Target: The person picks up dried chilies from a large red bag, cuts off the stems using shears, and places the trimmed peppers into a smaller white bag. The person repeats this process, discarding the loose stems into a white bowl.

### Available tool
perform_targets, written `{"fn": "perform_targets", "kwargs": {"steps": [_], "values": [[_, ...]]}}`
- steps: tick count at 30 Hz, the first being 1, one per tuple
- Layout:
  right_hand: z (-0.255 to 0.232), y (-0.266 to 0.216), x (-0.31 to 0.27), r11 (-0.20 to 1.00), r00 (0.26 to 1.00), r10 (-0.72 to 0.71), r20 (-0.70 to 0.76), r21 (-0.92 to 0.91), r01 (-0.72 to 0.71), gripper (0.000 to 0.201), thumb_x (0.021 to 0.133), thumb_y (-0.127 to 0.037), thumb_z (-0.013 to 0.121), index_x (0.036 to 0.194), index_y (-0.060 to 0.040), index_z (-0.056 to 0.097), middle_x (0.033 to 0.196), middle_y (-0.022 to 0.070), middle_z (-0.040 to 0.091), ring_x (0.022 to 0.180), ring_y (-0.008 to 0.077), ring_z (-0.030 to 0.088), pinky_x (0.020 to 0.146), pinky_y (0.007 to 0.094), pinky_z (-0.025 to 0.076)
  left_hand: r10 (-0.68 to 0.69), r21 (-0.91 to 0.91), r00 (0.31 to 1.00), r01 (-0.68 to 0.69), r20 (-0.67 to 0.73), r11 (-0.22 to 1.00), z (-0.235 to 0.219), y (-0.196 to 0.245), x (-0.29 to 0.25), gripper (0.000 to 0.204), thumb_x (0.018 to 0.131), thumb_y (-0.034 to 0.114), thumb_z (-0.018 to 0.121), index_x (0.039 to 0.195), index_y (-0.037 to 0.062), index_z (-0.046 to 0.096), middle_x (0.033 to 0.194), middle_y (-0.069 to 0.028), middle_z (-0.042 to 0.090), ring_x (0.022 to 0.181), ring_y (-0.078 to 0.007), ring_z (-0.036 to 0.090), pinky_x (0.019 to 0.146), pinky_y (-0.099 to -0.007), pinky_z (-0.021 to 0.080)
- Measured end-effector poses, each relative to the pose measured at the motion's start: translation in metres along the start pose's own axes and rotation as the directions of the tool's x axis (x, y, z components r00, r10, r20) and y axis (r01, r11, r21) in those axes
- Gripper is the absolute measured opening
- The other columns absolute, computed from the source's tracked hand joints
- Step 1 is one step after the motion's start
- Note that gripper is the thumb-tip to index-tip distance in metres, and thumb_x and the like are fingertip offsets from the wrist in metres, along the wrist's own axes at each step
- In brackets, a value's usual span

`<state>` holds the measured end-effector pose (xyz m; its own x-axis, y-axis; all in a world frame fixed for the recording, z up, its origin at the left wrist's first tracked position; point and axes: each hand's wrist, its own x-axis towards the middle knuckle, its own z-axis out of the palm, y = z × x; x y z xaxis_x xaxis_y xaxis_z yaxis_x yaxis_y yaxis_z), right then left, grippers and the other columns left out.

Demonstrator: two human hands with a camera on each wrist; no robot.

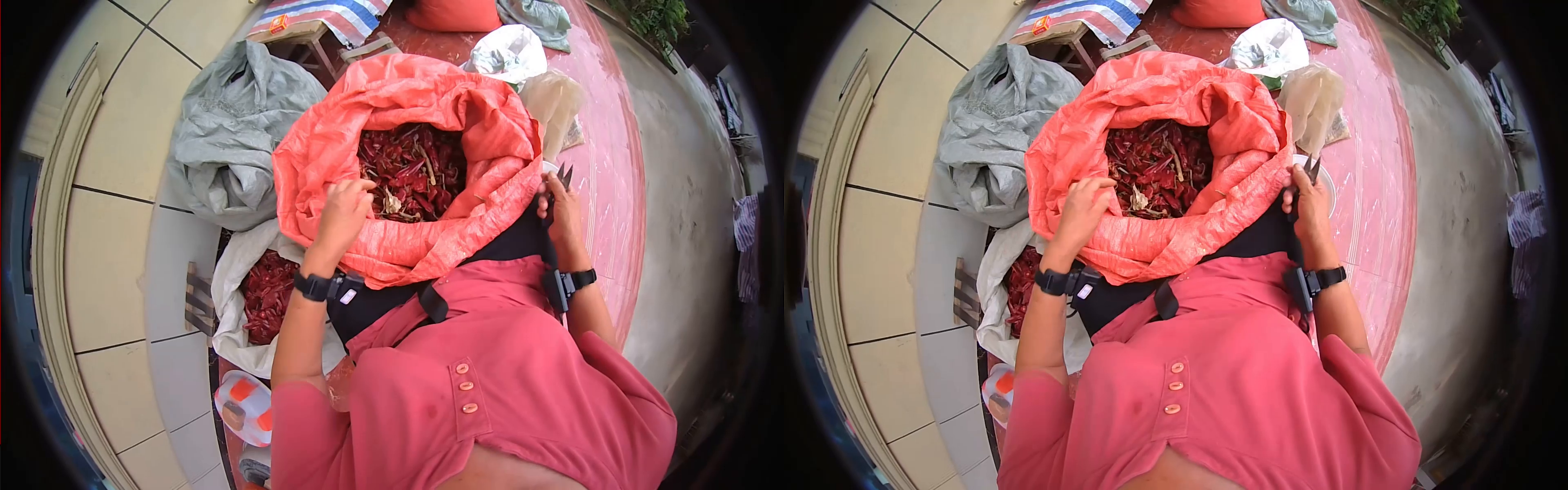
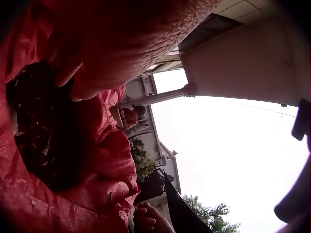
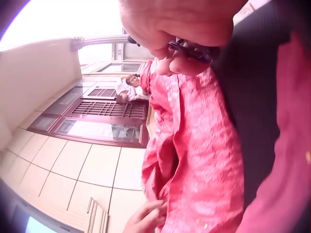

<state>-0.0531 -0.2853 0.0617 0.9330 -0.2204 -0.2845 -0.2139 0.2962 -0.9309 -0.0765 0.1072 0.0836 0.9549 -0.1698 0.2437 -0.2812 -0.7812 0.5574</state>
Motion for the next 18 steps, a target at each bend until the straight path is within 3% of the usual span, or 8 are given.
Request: {"fn": "perform_targets", "kwargs": {"steps": [2,4,6,8,10,14,16,18], "values": [[0.017,0.018,-0.016,0.997,0.994,0.055,0.095,0.054,-0.061,0.020,0.096,-0.024,0.055,0.097,-0.0034,0.057,0.070,0.0014,0.058,0.046,0.0078,0.048,0.039,0.0217,0.036,0.004,-0.025,0.967,0.002,0.255,1.000,0.049,-0.008,0.038,0.026,0.087,0.022,0.058,0.107,0.0058,0.064,0.105,-0.0157,0.063,0.104,-0.0301,0.056,0.093,-0.0419,0.040],[0.031,0.032,-0.030,0.986,0.986,-0.080,0.146,-0.133,0.099,0.019,0.096,-0.024,0.055,0.093,-0.0045,0.056,0.068,0.0009,0.058,0.042,0.0081,0.046,0.037,0.0213,0.035,-0.036,0.056,0.938,0.018,0.344,0.998,0.101,-0.015,0.066,0.028,0.087,0.027,0.057,0.108,0.0090,0.065,0.115,-0.0171,0.059,0.114,-0.0324,0.050,0.096,-0.0447,0.038],[0.030,0.028,-0.027,0.990,0.980,-0.066,0.189,-0.111,0.088,0.018,0.095,-0.022,0.055,0.090,-0.0050,0.055,0.068,0.0007,0.057,0.040,0.0081,0.045,0.037,0.0210,0.034,-0.135,0.209,0.965,0.088,0.224,0.974,0.130,-0.006,0.074,0.030,0.087,0.032,0.056,0.106,0.0109,0.067,0.120,-0.0178,0.056,0.117,-0.0374,0.044,0.096,-0.0492,0.038],[0.024,0.029,-0.019,0.996,0.983,-0.052,0.176,-0.062,0.064,0.017,0.095,-0.021,0.055,0.089,-0.0051,0.055,0.068,0.0007,0.057,0.040,0.0081,0.045,0.037,0.0211,0.034,-0.351,0.264,0.880,0.273,0.320,0.925,0.150,-0.021,0.078,0.033,0.087,0.036,0.055,0.107,0.0137,0.068,0.124,-0.0144,0.055,0.119,-0.0370,0.042,0.097,-0.0519,0.036],[0.028,0.022,-0.020,0.997,0.988,-0.066,0.139,-0.035,0.072,0.019,0.095,-0.022,0.055,0.087,-0.0057,0.054,0.065,0.0003,0.055,0.040,0.0081,0.044,0.037,0.0214,0.034,-0.360,0.277,0.887,0.283,0.288,0.918,0.142,-0.019,0.077,0.030,0.087,0.036,0.055,0.101,0.0145,0.071,0.122,-0.0117,0.056,0.116,-0.0364,0.043,0.096,-0.0518,0.036],[0.025,0.024,-0.019,0.998,0.988,-0.046,0.145,-0.045,0.053,0.019,0.095,-0.023,0.055,0.088,-0.0057,0.054,0.064,0.0004,0.055,0.040,0.0083,0.045,0.037,0.0217,0.034,-0.234,-0.109,0.970,0.227,-0.061,0.968,0.130,-0.033,0.070,0.028,0.090,0.027,0.052,0.104,0.0126,0.071,0.101,-0.0105,0.065,0.096,-0.0288,0.057,0.086,-0.0433,0.044],[0.022,0.028,-0.013,0.997,0.983,-0.044,0.179,-0.058,0.055,0.017,0.095,-0.021,0.056,0.089,-0.0050,0.054,0.068,0.0017,0.057,0.041,0.0086,0.046,0.038,0.0219,0.035,-0.519,-0.727,0.830,0.484,0.204,0.487,0.110,-0.023,0.063,0.029,0.091,0.012,0.049,0.113,0.0034,0.065,0.093,-0.0081,0.065,0.087,-0.0186,0.059,0.076,-0.0334,0.048],[0.027,0.030,-0.012,0.998,0.985,-0.055,0.166,0.012,0.054,0.017,0.095,-0.020,0.056,0.090,-0.0044,0.054,0.071,0.0022,0.058,0.042,0.0086,0.046,0.038,0.0219,0.035,-0.454,-0.903,0.836,0.406,0.307,0.137,0.082,-0.013,0.052,0.034,0.089,0.002,0.048,0.122,-0.0013,0.056,0.098,-0.0082,0.063,0.086,-0.0142,0.058,0.076,-0.0269,0.048]]}}
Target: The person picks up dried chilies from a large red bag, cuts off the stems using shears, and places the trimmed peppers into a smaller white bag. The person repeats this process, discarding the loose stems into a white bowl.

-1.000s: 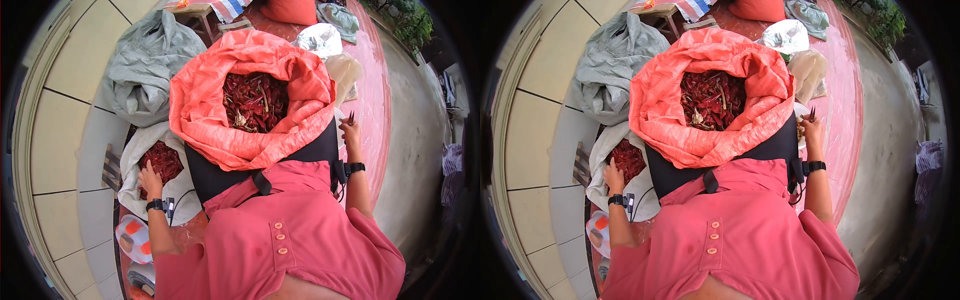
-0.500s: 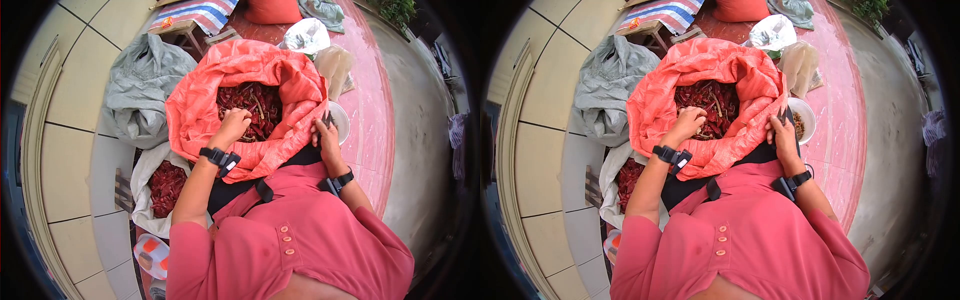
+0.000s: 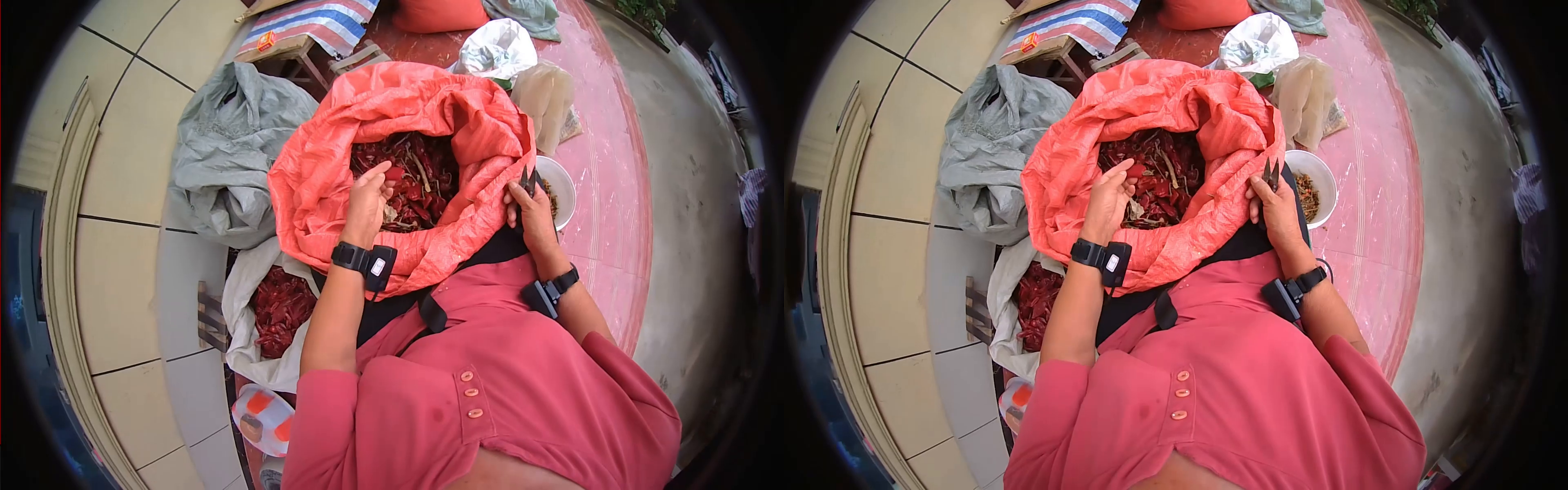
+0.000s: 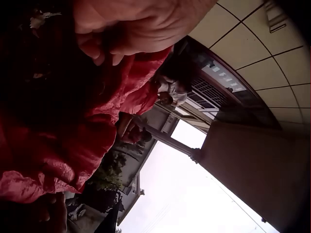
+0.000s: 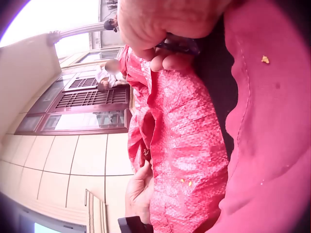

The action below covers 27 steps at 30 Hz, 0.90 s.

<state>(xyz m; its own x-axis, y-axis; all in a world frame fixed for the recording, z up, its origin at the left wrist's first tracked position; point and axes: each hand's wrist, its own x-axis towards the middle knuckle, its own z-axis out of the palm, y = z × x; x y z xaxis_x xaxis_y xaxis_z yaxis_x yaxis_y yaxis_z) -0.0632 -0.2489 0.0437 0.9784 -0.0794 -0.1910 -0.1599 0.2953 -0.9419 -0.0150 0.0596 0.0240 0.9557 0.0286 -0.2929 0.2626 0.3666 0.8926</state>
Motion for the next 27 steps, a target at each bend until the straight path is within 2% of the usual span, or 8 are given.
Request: {"fn": "perform_targets", "kwargs": {"steps": [1,8,15,19,23,24,26,27], "values": [[0.001,0.000,0.000,1.000,1.000,-0.005,0.001,-0.002,0.005,0.017,0.094,-0.020,0.056,0.090,-0.0043,0.055,0.072,0.0023,0.058,0.042,0.0086,0.046,0.038,0.0219,0.035,-0.024,-0.200,0.998,0.036,0.059,0.979,-0.001,0.007,-0.010,0.039,0.088,-0.004,0.048,0.127,-0.0037,0.052,0.101,-0.0082,0.062,0.086,-0.0121,0.057,0.076,-0.0237,0.048],[0.012,-0.012,-0.015,0.984,0.998,-0.067,0.013,-0.166,0.068,0.012,0.091,-0.015,0.063,0.093,-0.0039,0.058,0.062,-0.0018,0.053,0.041,0.0052,0.042,0.038,0.0213,0.032,-0.034,-0.353,0.997,0.056,0.068,0.934,0.026,0.018,-0.059,0.034,0.087,-0.004,0.058,0.121,-0.0011,0.054,0.093,-0.0055,0.061,0.082,-0.0136,0.060,0.073,-0.0239,0.050],[0.096,-0.070,-0.034,0.938,0.890,-0.120,0.440,-0.245,0.247,0.020,0.086,-0.007,0.068,0.105,-0.0041,0.065,0.084,-0.0024,0.053,0.076,0.0059,0.051,0.066,0.0215,0.042,0.019,-0.180,0.997,-0.005,0.073,0.984,0.061,0.019,-0.093,0.025,0.089,0.011,0.066,0.112,0.0066,0.058,0.091,0.0014,0.060,0.073,-0.0065,0.056,0.065,-0.0197,0.047],[0.113,-0.056,-0.023,0.911,0.870,-0.068,0.488,-0.326,0.253,0.018,0.084,-0.007,0.069,0.102,-0.0026,0.067,0.084,-0.0006,0.053,0.076,0.0082,0.052,0.066,0.0238,0.045,0.011,0.001,0.993,-0.011,0.121,1.000,0.057,0.022,-0.096,0.027,0.088,0.019,0.068,0.111,0.0063,0.060,0.083,0.0040,0.057,0.067,-0.0050,0.049,0.063,-0.0189,0.041],[0.113,-0.042,-0.018,0.873,0.836,-0.213,0.505,-0.287,0.395,0.014,0.085,-0.008,0.068,0.099,-0.0022,0.066,0.083,0.0000,0.054,0.075,0.0085,0.053,0.065,0.0238,0.045,-0.010,0.290,0.996,-0.014,0.083,0.957,0.052,0.027,-0.105,0.036,0.085,0.023,0.072,0.111,0.0022,0.059,0.087,0.0014,0.056,0.069,-0.0091,0.049,0.067,-0.0225,0.042],[0.112,-0.049,-0.021,0.839,0.835,-0.188,0.517,-0.357,0.410,0.013,0.086,-0.008,0.068,0.097,-0.0020,0.066,0.083,-0.0001,0.054,0.074,0.0082,0.052,0.065,0.0237,0.045,0.200,0.509,0.976,-0.214,0.082,0.834,0.049,0.022,-0.106,0.039,0.084,0.022,0.072,0.114,0.0016,0.058,0.089,-0.0001,0.056,0.072,-0.0112,0.050,0.070,-0.0239,0.043],[0.110,-0.056,-0.025,0.861,0.853,-0.092,0.514,-0.389,0.328,0.011,0.087,-0.008,0.066,0.095,-0.0017,0.065,0.082,-0.0007,0.055,0.073,0.0075,0.052,0.065,0.0235,0.045,0.553,0.815,0.802,-0.466,0.226,0.343,0.042,0.008,-0.104,0.045,0.082,0.020,0.074,0.118,0.0004,0.056,0.095,-0.0032,0.056,0.079,-0.0156,0.053,0.077,-0.0268,0.046],[0.110,-0.057,-0.025,0.910,0.864,-0.023,0.504,-0.348,0.227,0.010,0.088,-0.008,0.066,0.095,-0.0017,0.064,0.081,-0.0011,0.055,0.073,0.0072,0.052,0.064,0.0234,0.045,0.582,0.783,0.785,-0.494,0.214,0.378,0.050,0.014,-0.109,0.046,0.081,0.017,0.073,0.121,0.0010,0.055,0.098,-0.0056,0.057,0.084,-0.0182,0.054,0.081,-0.0285,0.046]]}}
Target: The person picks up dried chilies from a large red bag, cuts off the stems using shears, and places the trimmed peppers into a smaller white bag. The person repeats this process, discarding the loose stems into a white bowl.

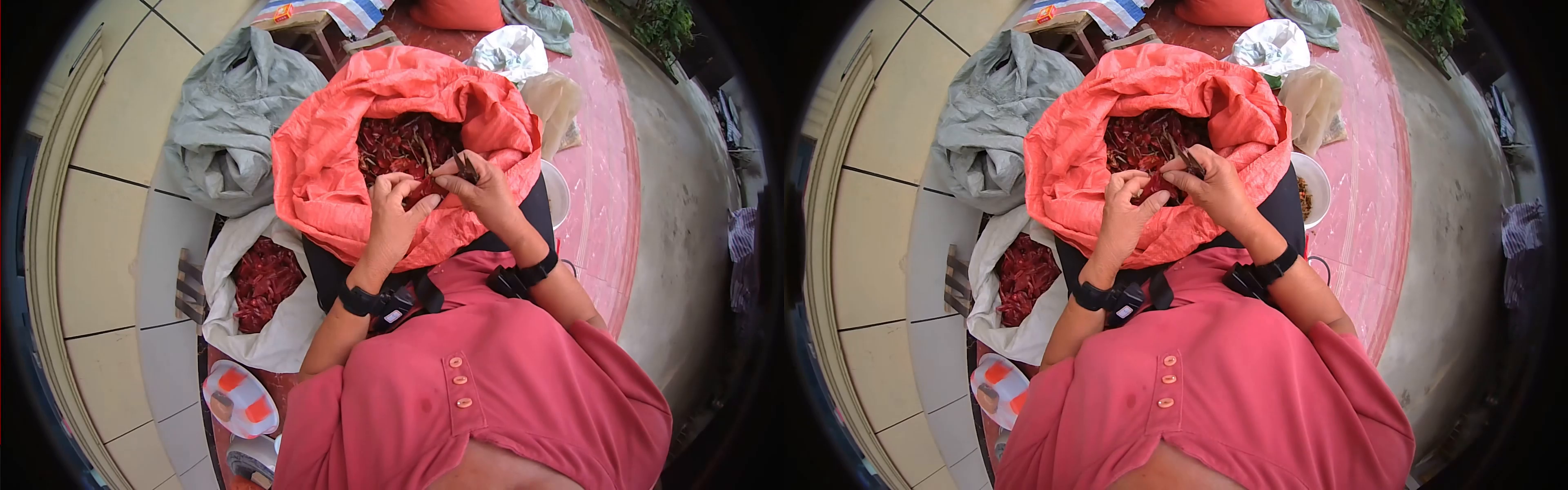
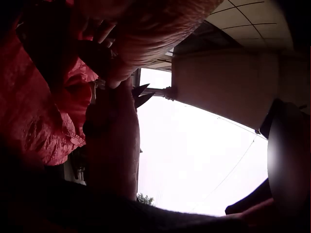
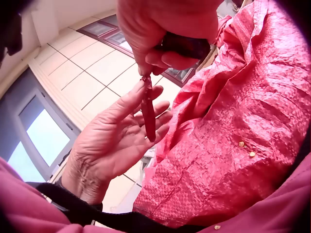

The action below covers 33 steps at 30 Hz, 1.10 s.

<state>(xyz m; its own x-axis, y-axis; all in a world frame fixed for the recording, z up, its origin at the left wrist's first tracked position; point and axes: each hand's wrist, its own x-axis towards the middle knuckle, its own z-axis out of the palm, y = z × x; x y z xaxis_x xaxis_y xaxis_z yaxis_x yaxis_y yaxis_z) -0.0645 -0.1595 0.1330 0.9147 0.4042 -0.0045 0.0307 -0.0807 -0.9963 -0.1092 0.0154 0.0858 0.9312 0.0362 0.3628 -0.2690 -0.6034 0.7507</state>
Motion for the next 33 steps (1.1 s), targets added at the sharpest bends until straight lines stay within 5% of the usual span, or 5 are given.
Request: {"fn": "perform_targets", "kwargs": {"steps": [10,19,22,25,33], "values": [[0.011,0.018,0.006,0.990,0.987,-0.134,-0.088,0.028,0.137,0.009,0.090,-0.010,0.062,0.089,-0.0019,0.057,0.077,0.0007,0.056,0.067,0.0079,0.053,0.059,0.0253,0.045,0.032,-0.062,0.999,-0.030,0.024,0.998,0.003,0.029,0.005,0.034,0.086,0.005,0.060,0.119,0.0014,0.052,0.110,-0.0203,0.058,0.101,-0.0349,0.058,0.087,-0.0399,0.047],[0.017,0.017,0.003,0.577,0.797,-0.602,-0.038,-0.711,0.402,0.011,0.089,-0.009,0.061,0.093,-0.0029,0.053,0.072,0.0051,0.054,0.061,0.0136,0.055,0.050,0.0304,0.044,-0.257,-0.161,0.935,0.301,0.245,0.940,-0.001,0.027,0.010,0.015,0.090,0.010,0.056,0.098,-0.0026,0.055,0.086,-0.0203,0.061,0.076,-0.0329,0.061,0.066,-0.0404,0.047],[0.020,0.012,-0.001,0.969,0.964,-0.232,-0.130,-0.122,0.217,0.012,0.092,-0.014,0.059,0.091,-0.0042,0.052,0.065,0.0020,0.050,0.055,0.0106,0.050,0.045,0.0274,0.039,-0.163,-0.148,0.956,0.203,0.243,0.968,-0.004,0.026,0.007,0.011,0.089,0.009,0.057,0.094,-0.0018,0.056,0.086,-0.0192,0.062,0.075,-0.0314,0.062,0.065,-0.0386,0.047],[0.003,0.005,0.002,0.941,0.996,0.093,-0.001,0.326,-0.088,0.013,0.095,-0.018,0.056,0.090,-0.0061,0.052,0.061,-0.0002,0.049,0.049,0.0069,0.043,0.043,0.0233,0.032,-0.004,-0.121,0.981,0.028,0.195,0.992,-0.006,0.027,0.001,0.012,0.088,0.007,0.059,0.097,-0.0001,0.058,0.086,-0.0171,0.062,0.075,-0.0291,0.061,0.066,-0.0365,0.047],[-0.010,-0.012,-0.008,0.966,0.945,-0.023,-0.327,0.237,0.105,0.012,0.096,-0.017,0.056,0.096,-0.0051,0.055,0.075,-0.0002,0.056,0.047,0.0039,0.041,0.042,0.0200,0.032,0.073,-0.310,0.992,-0.037,0.105,0.950,-0.014,0.026,0.002,0.028,0.083,0.006,0.066,0.111,0.0058,0.062,0.092,-0.0066,0.065,0.094,-0.0199,0.059,0.083,-0.0294,0.046]]}}
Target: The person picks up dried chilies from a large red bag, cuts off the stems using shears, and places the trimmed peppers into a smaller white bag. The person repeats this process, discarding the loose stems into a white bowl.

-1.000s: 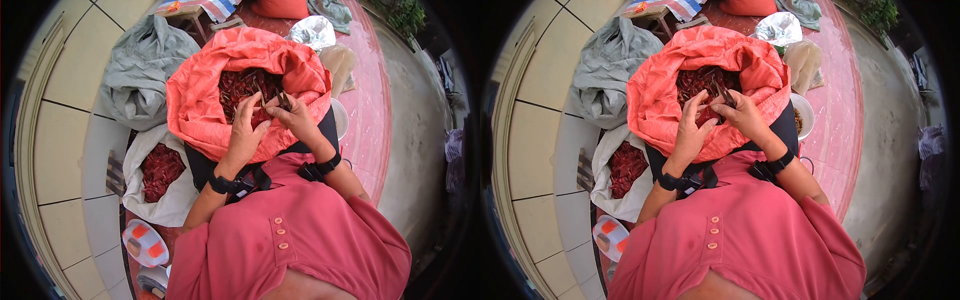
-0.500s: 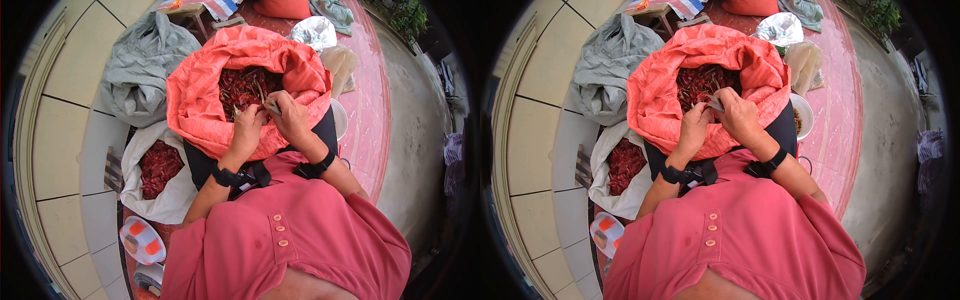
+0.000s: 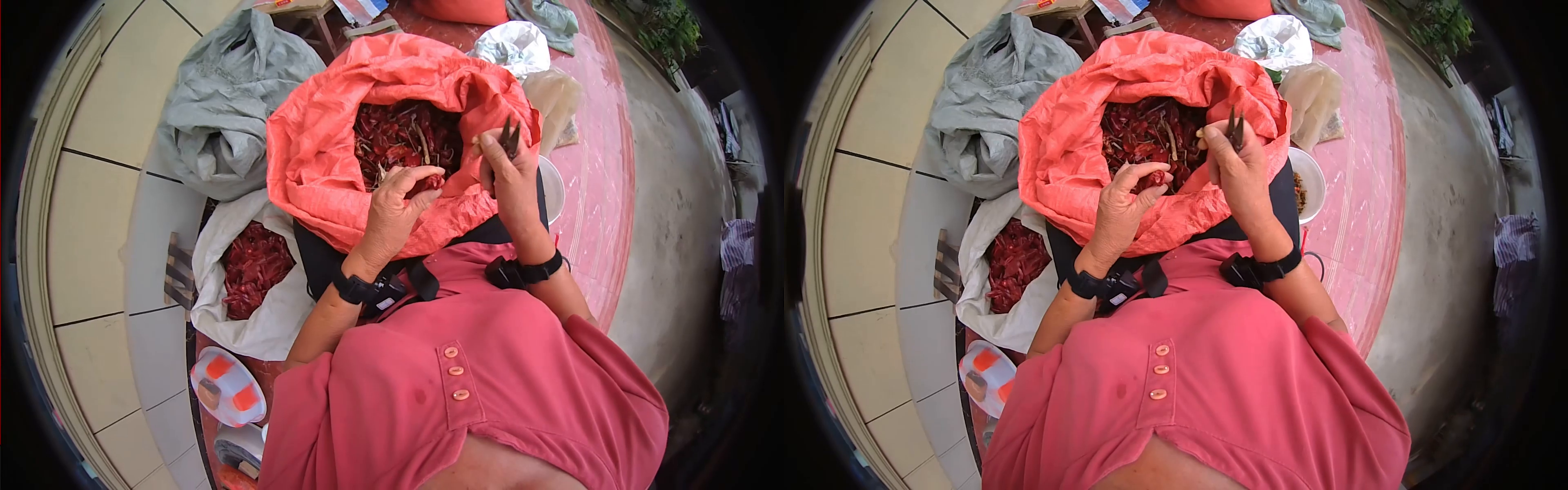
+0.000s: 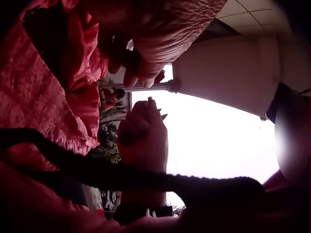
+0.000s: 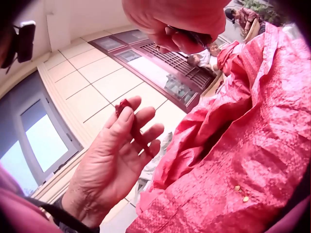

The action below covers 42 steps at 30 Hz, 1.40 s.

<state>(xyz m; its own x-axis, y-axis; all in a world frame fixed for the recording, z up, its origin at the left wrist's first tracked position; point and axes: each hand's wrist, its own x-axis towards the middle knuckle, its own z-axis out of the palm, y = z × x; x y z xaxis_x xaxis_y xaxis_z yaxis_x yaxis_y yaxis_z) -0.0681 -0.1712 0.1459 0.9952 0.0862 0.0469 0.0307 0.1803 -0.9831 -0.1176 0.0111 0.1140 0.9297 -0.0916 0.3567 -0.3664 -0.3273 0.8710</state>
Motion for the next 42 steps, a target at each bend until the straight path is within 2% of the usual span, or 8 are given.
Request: {"fn": "perform_targets", "kwargs": {"steps": [6,14,18,21,24,27,33,42], "values": [[-0.072,0.030,0.014,0.882,0.864,-0.388,-0.322,-0.403,0.246,0.008,0.094,-0.012,0.059,0.092,-0.0045,0.056,0.070,-0.0028,0.050,0.052,0.0038,0.041,0.047,0.0206,0.035,0.084,0.170,0.985,-0.058,-0.148,0.984,-0.019,0.001,-0.008,0.028,0.082,0.004,0.068,0.109,0.0057,0.062,0.103,-0.0063,0.064,0.098,-0.0187,0.058,0.089,-0.0293,0.044],[-0.182,0.108,0.013,0.779,0.822,-0.034,-0.568,-0.530,-0.334,0.019,0.085,-0.009,0.063,0.101,-0.0005,0.058,0.079,0.0035,0.061,0.062,0.0076,0.052,0.055,0.0233,0.041,-0.102,0.403,0.696,0.521,-0.711,0.753,-0.114,-0.041,-0.085,0.026,0.082,0.009,0.067,0.108,0.0070,0.063,0.096,-0.0102,0.063,0.092,-0.0284,0.056,0.083,-0.0380,0.045],[-0.200,0.122,0.017,0.880,0.783,0.149,-0.604,-0.279,-0.384,0.021,0.086,-0.014,0.062,0.101,0.0003,0.061,0.084,0.0073,0.066,0.050,0.0099,0.051,0.045,0.0247,0.039,-0.031,0.646,0.700,0.675,-0.714,0.358,-0.178,-0.114,-0.153,0.029,0.081,0.009,0.066,0.110,0.0060,0.063,0.102,-0.0111,0.065,0.099,-0.0297,0.056,0.088,-0.0410,0.043],[-0.160,0.093,0.011,0.970,0.844,0.118,-0.524,-0.123,-0.211,0.019,0.091,-0.020,0.060,0.099,-0.0033,0.062,0.071,0.0010,0.059,0.045,0.0043,0.042,0.038,0.0209,0.031,-0.021,0.572,0.635,0.710,-0.772,0.411,-0.179,-0.108,-0.147,0.033,0.081,0.008,0.066,0.113,0.0056,0.061,0.102,-0.0108,0.064,0.100,-0.0291,0.056,0.088,-0.0400,0.043],[-0.118,0.080,0.005,0.994,0.893,0.079,-0.443,-0.031,-0.104,0.016,0.094,-0.021,0.058,0.090,-0.0059,0.060,0.067,-0.0008,0.057,0.041,0.0031,0.037,0.036,0.0204,0.028,-0.210,0.385,0.741,0.543,-0.638,0.746,-0.141,-0.071,-0.092,0.032,0.083,0.005,0.063,0.114,0.0047,0.059,0.100,-0.0104,0.064,0.099,-0.0283,0.056,0.088,-0.0385,0.043],[-0.096,0.097,0.006,0.993,0.936,0.018,-0.351,-0.100,-0.057,0.014,0.094,-0.019,0.057,0.089,-0.0061,0.059,0.068,-0.0008,0.058,0.041,0.0039,0.038,0.038,0.0200,0.029,-0.094,0.466,0.984,0.156,-0.153,0.871,-0.083,-0.052,-0.036,0.023,0.087,0.007,0.057,0.110,0.0034,0.061,0.100,-0.0111,0.064,0.096,-0.0260,0.058,0.086,-0.0356,0.046],[-0.099,0.091,0.008,0.983,0.936,0.093,-0.340,-0.120,-0.142,0.014,0.094,-0.018,0.057,0.087,-0.0060,0.058,0.065,-0.0006,0.057,0.042,0.0041,0.040,0.038,0.0197,0.030,-0.088,0.494,0.858,-0.205,0.506,0.845,0.018,-0.154,0.019,0.023,0.078,0.004,0.060,0.099,0.0080,0.067,0.100,-0.0092,0.062,0.096,-0.0305,0.054,0.084,-0.0396,0.045],[-0.096,0.093,0.007,0.989,0.940,0.074,-0.333,-0.097,-0.112,0.012,0.093,-0.017,0.058,0.087,-0.0071,0.058,0.065,-0.0022,0.056,0.044,0.0035,0.041,0.041,0.0194,0.032,-0.102,0.606,0.960,-0.080,0.259,0.792,0.030,-0.122,0.019,0.021,0.081,0.021,0.066,0.099,0.0121,0.069,0.099,-0.0048,0.061,0.098,-0.0278,0.050,0.084,-0.0400,0.043]]}}
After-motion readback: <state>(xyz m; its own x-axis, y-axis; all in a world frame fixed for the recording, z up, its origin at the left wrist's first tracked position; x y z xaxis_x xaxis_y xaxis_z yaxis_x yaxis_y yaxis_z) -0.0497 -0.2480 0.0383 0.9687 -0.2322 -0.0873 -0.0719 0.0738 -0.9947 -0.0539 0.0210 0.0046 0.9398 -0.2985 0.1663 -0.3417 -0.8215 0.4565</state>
